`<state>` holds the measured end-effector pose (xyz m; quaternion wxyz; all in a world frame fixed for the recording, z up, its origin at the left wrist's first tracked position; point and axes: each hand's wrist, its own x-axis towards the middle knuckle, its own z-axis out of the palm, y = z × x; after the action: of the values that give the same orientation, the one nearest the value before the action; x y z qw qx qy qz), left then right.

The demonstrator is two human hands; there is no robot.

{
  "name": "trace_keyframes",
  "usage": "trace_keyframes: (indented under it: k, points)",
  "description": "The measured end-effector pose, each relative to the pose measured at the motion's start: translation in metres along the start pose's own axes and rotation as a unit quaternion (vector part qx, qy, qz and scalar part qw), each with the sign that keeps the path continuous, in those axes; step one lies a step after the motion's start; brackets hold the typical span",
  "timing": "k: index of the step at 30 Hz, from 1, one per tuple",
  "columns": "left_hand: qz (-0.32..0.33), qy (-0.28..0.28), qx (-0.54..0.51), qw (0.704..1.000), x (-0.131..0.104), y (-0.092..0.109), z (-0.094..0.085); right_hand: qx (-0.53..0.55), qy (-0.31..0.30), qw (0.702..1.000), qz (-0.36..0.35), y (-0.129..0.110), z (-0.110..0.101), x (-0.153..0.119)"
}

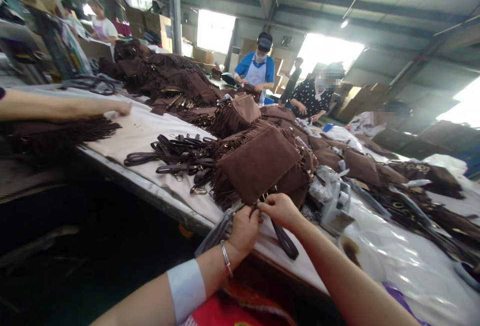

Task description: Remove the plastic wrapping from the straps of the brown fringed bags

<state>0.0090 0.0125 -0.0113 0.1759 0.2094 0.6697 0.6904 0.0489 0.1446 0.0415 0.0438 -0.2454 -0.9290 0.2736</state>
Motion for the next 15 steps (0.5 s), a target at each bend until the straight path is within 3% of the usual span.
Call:
trace_keyframes:
  k: [5,9,15]
  points:
    - [0.011,0.0,0.038,0.999,0.0,-0.003,-0.001,-0.033,0.019,0.999,0.021,-0.008,-0.004,-0.002]
    - [-0.007,-0.014,0.028,0.999,0.004,-0.006,-0.003,0.026,-0.029,0.999,-0.008,-0.003,-0.011,-0.01]
    - [-0.091,-0.026,-0.05,0.994,0.006,-0.007,-0.002,0.048,-0.016,0.998,-0.023,0.001,-0.013,-0.021]
